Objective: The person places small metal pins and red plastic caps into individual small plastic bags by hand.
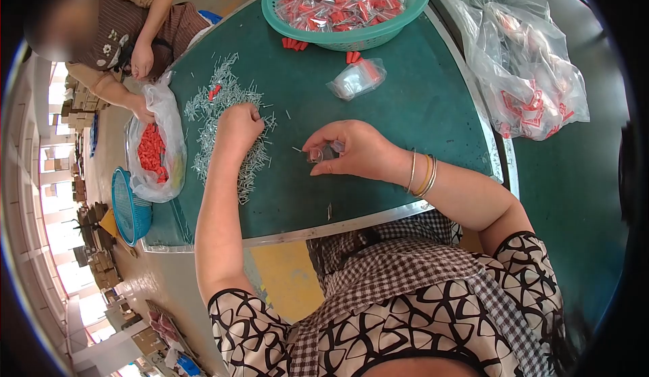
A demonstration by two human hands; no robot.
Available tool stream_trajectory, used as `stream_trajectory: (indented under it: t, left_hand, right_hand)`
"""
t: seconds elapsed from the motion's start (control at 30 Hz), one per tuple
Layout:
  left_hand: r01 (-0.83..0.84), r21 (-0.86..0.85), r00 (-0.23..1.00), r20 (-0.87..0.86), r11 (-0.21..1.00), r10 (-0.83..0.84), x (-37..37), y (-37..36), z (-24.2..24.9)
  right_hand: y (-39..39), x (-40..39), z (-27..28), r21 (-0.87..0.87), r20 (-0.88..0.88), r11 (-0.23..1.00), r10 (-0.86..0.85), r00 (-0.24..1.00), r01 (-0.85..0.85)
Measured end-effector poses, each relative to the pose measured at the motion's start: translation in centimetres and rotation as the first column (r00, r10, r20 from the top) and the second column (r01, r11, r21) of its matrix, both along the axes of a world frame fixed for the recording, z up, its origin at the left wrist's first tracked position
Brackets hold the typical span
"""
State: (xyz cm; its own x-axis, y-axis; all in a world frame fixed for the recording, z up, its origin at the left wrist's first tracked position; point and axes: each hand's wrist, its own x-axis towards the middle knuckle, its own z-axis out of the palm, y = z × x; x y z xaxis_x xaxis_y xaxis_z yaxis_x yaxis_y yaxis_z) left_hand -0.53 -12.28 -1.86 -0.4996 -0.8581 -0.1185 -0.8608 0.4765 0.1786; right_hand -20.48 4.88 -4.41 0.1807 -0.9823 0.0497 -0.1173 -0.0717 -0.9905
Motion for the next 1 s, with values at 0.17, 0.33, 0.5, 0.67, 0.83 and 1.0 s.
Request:
stream_trajectory:
  t: [0.17, 0.33, 0.5, 0.67, 0.83, 1.0]
  left_hand:
    - [-0.109, 0.035, 0.971, -0.210, 0.993, 0.114, 1.3, 0.3, -0.3]
    - [-0.157, 0.464, 0.619, -0.642, 0.872, 0.453, 2.8, 1.2, -0.2]
    - [0.001, 0.618, 0.359, -0.734, 0.786, 0.577, 2.6, 3.8, -1.1]
    - [0.099, 0.557, 0.289, -0.809, 0.825, 0.511, 1.1, 7.4, -0.5]
    - [0.110, 0.435, 0.382, -0.849, 0.894, 0.366, -1.0, 11.6, -0.3]
    - [0.128, 0.242, 0.512, -0.847, 0.962, 0.145, -1.5, 12.3, -0.4]
  right_hand:
    - [0.0, -0.1, 0.0, 0.016, 0.004, 1.000, -0.003, 1.000, 0.003]
    - [-0.2, 0.1, -0.5, 0.039, 0.080, 0.999, -0.006, 0.997, 0.003]
    - [-0.3, 0.1, -0.1, 0.191, 0.158, 0.981, -0.012, 0.987, -0.019]
    - [-0.4, 0.2, -0.4, 0.163, 0.146, 0.987, -0.005, 0.989, -0.019]
    - [-0.3, 0.2, -0.2, 0.177, 0.152, 0.984, -0.013, 0.988, -0.014]
    - [-0.3, 0.2, -0.3, 0.177, 0.113, 0.984, -0.014, 0.994, -0.006]
